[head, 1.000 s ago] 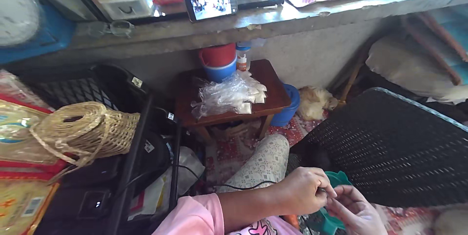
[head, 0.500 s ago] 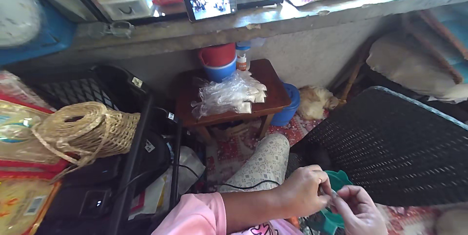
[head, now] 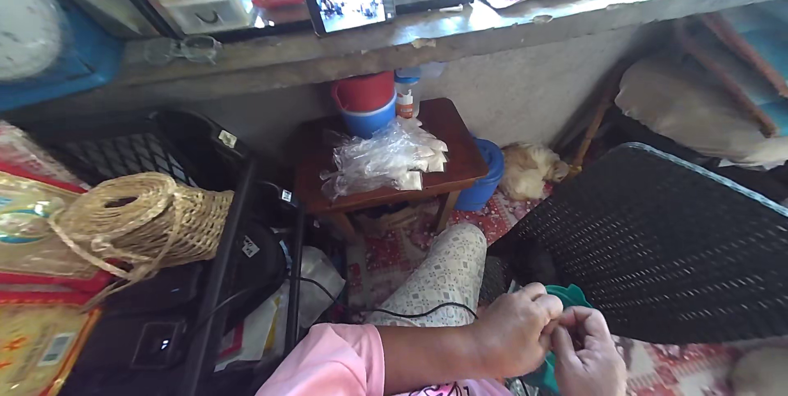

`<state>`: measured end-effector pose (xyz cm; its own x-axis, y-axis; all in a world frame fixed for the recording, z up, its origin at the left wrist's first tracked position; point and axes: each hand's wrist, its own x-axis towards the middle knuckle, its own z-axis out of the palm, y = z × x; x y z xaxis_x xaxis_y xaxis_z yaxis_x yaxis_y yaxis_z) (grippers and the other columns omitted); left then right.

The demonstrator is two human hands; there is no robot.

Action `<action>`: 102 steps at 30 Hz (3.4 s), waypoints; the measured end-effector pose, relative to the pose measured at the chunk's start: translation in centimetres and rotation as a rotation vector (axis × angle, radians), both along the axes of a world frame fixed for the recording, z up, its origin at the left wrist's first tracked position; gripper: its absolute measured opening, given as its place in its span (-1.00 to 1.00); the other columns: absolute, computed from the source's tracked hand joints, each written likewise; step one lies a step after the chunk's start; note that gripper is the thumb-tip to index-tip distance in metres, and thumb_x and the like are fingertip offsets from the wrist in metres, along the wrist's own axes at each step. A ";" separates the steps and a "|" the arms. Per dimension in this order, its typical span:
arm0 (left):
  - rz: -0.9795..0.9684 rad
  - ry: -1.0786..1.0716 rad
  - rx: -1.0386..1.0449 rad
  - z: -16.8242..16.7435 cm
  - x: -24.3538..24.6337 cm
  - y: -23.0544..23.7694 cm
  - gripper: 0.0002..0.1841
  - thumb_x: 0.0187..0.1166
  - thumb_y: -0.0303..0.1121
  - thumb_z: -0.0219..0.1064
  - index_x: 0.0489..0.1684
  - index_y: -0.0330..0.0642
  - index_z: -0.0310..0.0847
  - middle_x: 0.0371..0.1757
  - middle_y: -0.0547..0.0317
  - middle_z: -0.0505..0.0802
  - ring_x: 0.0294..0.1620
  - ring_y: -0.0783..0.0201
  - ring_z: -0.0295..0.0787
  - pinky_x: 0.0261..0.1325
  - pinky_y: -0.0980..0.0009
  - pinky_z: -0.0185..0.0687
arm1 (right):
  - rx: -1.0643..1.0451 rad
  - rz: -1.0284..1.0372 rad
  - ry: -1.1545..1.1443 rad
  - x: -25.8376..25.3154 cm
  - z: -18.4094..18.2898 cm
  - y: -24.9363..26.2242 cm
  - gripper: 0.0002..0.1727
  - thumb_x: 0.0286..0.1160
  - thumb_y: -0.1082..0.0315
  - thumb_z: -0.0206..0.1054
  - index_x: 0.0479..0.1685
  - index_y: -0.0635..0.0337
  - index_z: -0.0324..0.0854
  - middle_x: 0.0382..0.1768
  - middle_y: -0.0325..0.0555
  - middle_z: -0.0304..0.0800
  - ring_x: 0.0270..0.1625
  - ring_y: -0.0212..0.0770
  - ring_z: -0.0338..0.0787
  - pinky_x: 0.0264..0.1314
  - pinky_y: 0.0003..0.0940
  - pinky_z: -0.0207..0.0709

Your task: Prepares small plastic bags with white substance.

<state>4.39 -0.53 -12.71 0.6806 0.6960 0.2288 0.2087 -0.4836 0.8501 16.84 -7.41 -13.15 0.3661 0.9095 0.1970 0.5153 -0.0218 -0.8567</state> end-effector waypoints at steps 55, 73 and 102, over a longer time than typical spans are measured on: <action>-0.190 0.231 0.060 3.9 -2.4 2.3 -0.73 0.55 -0.65 0.17 -0.10 -0.31 0.85 0.08 -0.02 0.83 0.10 0.12 0.79 0.23 0.20 0.69 | 0.005 0.311 -0.762 2.9 0.4 -1.5 -0.75 0.53 0.32 0.26 -0.06 0.10 0.88 -0.34 0.10 0.81 -0.18 0.27 0.81 -0.23 0.17 0.60; -0.207 0.157 0.173 2.5 -1.5 1.0 -0.78 0.51 -0.65 0.22 -0.15 -0.35 0.84 0.00 -0.06 0.83 0.06 0.08 0.80 0.21 0.21 0.72 | -0.099 0.329 -0.772 2.0 0.4 -1.9 -0.83 0.45 0.36 0.34 -0.25 0.20 0.84 -0.32 0.15 0.83 -0.17 0.33 0.83 -0.26 0.25 0.62; -0.199 0.247 0.037 3.2 -2.2 2.9 -0.80 0.54 -0.65 0.21 -0.23 -0.37 0.81 0.00 -0.04 0.85 0.08 0.10 0.80 0.21 0.17 0.69 | 0.311 0.443 -0.562 3.1 -1.5 -1.3 -0.81 0.68 0.29 0.26 -0.15 0.06 0.80 -0.04 -0.06 0.86 0.00 -0.06 0.77 0.06 -0.16 0.63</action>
